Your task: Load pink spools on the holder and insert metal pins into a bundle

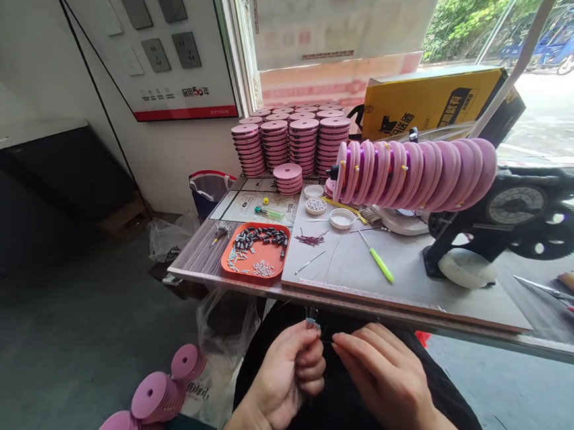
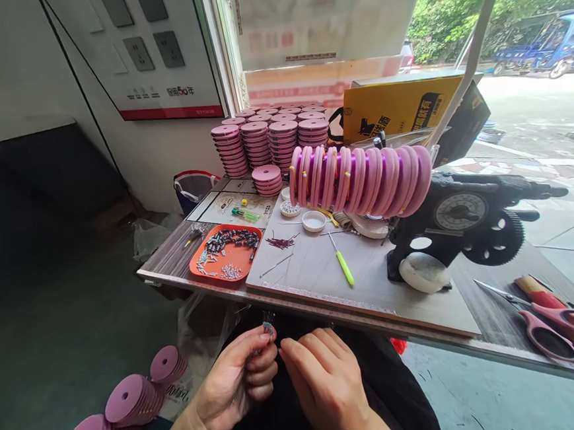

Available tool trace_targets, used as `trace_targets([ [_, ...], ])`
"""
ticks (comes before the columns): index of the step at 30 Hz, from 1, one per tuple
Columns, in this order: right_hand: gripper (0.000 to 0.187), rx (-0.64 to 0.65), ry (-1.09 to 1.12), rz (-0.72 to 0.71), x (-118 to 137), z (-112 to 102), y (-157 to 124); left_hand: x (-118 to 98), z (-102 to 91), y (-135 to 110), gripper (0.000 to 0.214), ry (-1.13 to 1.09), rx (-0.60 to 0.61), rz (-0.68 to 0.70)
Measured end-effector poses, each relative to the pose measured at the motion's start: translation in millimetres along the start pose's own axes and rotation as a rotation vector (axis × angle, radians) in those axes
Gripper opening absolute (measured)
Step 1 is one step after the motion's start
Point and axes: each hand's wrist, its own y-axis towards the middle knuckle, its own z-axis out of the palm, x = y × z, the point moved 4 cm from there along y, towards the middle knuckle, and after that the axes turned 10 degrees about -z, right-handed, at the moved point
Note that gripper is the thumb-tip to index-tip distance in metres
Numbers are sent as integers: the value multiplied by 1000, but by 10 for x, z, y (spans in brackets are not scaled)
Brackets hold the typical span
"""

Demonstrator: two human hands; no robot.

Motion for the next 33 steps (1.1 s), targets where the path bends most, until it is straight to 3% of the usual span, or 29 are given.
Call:
trace_targets([
  [28, 13, 18, -93, -8, 3, -6, 4, 25, 32, -16, 32, -35, 80, -41],
  [33, 15, 23, -192, 47, -37, -11, -16, 5, 26, -54, 27, 153, -65, 108],
])
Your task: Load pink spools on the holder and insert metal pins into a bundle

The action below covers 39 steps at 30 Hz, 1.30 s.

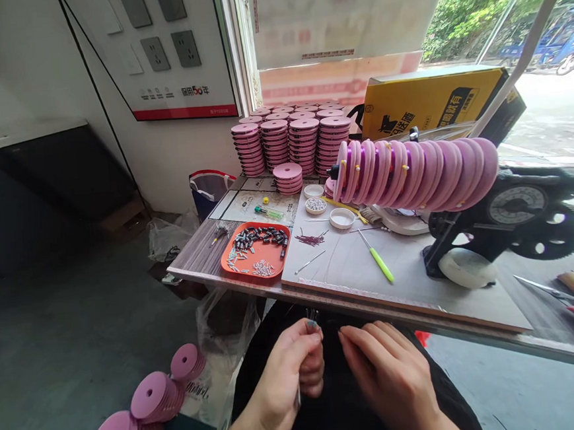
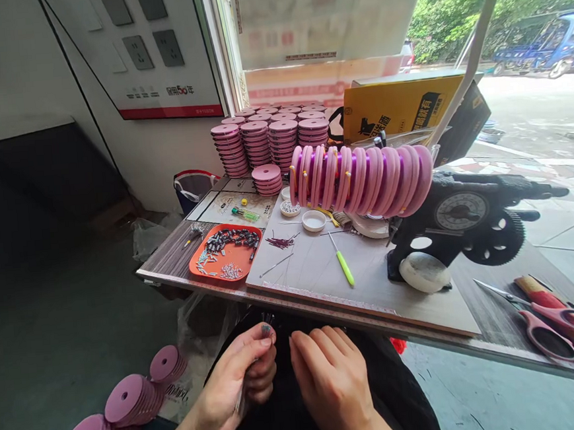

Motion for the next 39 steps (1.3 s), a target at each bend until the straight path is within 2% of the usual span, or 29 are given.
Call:
trace_targets([
  [3, 21, 23, -32, 29, -17, 19, -9, -27, -35, -38, 23, 212, -165, 176],
  [6, 24, 35, -42, 33, -14, 30, 0, -34, -76, -59, 19, 297, -274, 298],
  [11, 24, 29, -41, 23, 3, 29, 18, -109, -78, -72, 17, 322, -365, 391],
  [15, 22, 43, -9, 32, -4, 20, 4, -175, -55, -71, 14, 405, -405, 411],
  [19, 16, 42, 31, 40, -20, 2, 1, -153, -69, -54, 13, 399, -399, 418],
  [21, 16, 70, 47, -16, 8, 16, 15, -148, -63, -53, 19, 326, -361, 424],
  [23, 18, 125, 79, -82, 57, 46, 30, -178, -44, -64, 28, 130, -269, 415],
  [26, 26, 183, 157, -114, 116, 66, 47, -298, -28, -93, 34, -258, -86, 328],
  [28, 24, 156, 199, -108, 128, 36, 58, -424, -84, -140, 35, -381, -79, 357],
  [29, 21, 130, 208, -99, 122, 13, 62, -480, -132, -170, 35, -366, -126, 403],
  [31, 17, 79, 207, -72, 94, -25, 67, -527, -206, -210, 31, -175, -236, 439],
  [33, 15, 56, 191, -57, 70, -36, 71, -461, -198, -197, 23, 126, -271, 350],
  [35, 15, 45, 175, -73, 77, -25, 77, -340, -132, -163, 20, 316, -245, 270],
  [37, 16, 40, 167, -92, 104, -7, 81, -245, -51, -133, 21, 295, -224, 276],
  [39, 17, 41, 163, -113, 123, -8, 81, -175, 17, -104, 26, 146, -176, 274],
])
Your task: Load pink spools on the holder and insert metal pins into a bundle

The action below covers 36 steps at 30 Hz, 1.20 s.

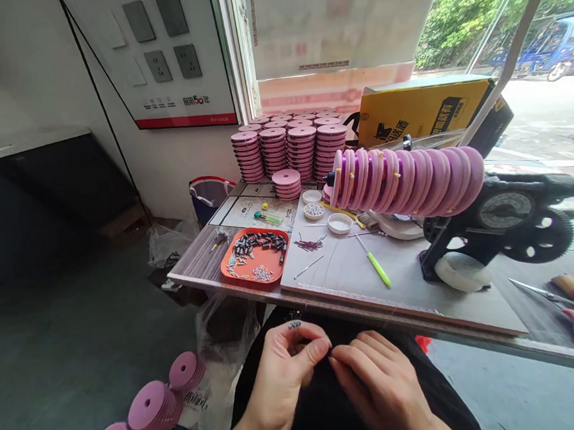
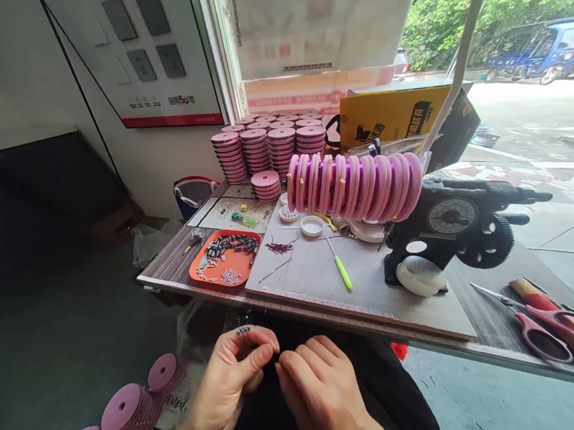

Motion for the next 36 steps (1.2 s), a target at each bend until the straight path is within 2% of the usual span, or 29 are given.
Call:
trace_targets([
  [2, 19, 19, -5, -82, -9, -52, 2, 47, 46, -2, 33, -125, 62, -51],
  [4, 26, 81, -51, -236, -92, -174, 13, 89, 32, -9, 35, -140, 108, -122],
  [6, 30, 169, -170, -398, -292, -366, 47, 127, -31, -16, 37, -74, 118, -184],
  [8, 23, 213, -338, -505, -586, -614, 115, 164, -97, -8, 40, 1, 116, -227],
  [11, 16, 212, -495, -575, -977, -939, 235, 220, -129, 44, 44, 71, 120, -245],
  [13, 16, 214, -554, -565, -1077, -1029, 277, 260, -97, 102, 42, 132, 130, -215],
  [16, 15, 137, -626, -379, -1005, -1018, 279, 312, 28, 183, 29, 328, 208, -150],
  [19, 14, 22, -640, -113, -877, -963, 249, 314, 191, 215, 12, 583, 321, -179],
  [21, 20, 42, -610, 46, -866, -922, 245, 217, 327, 205, 5, 701, 424, -163],
  [23, 27, 109, -549, 164, -890, -882, 245, 30, 500, 186, 6, 744, 543, -61],
  [24, 29, 138, -514, 192, -891, -859, 240, -87, 586, 187, 7, 739, 563, 13],
  [25, 31, 156, -486, 197, -873, -829, 226, -217, 655, 210, 9, 719, 502, 96],
  [28, 30, 188, -438, 101, -693, -659, 112, -550, 797, 312, 22, 618, 147, 323],
  [29, 29, 193, -418, 58, -608, -581, 48, -598, 849, 341, 26, 591, 104, 357],
  [31, 37, 210, -306, -24, -441, -423, -89, -581, 928, 394, 23, 526, 149, 325],
  [33, 43, 229, -159, -116, -304, -328, -180, -460, 894, 416, 19, 447, 227, 224],
  [36, 35, 193, -82, -155, -225, -380, -126, -195, 566, 366, 27, 409, 232, 74],
])
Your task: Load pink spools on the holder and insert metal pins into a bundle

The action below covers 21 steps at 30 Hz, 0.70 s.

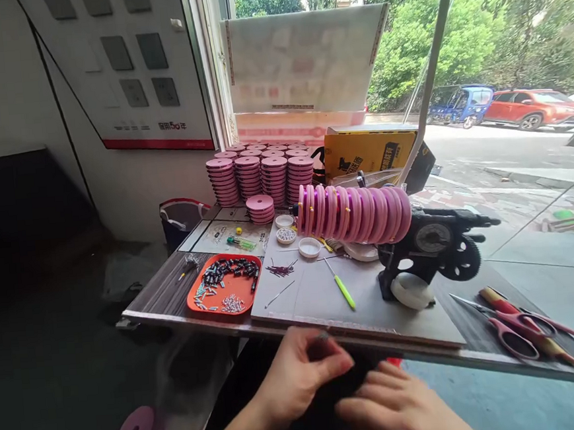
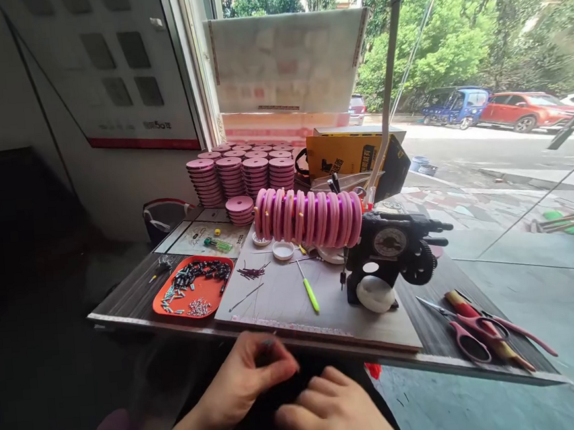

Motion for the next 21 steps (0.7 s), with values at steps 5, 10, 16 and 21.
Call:
trace_targets([
  [5, 36, -46, -149, -151, 40, -52, 328, 604, -506, -411, 44, 29, 74, -238],
  [10, 47, 91, 226, -216, 138, 294, 418, 815, -883, -642, 39, 48, 90, -289],
  [16, 35, 79, 691, 318, 34, 389, 239, 571, -1158, -624, 27, 141, -190, -212],
  [21, 27, -57, 491, 569, -116, 167, -23, -275, -1008, -512, 17, 268, -238, 93],
])
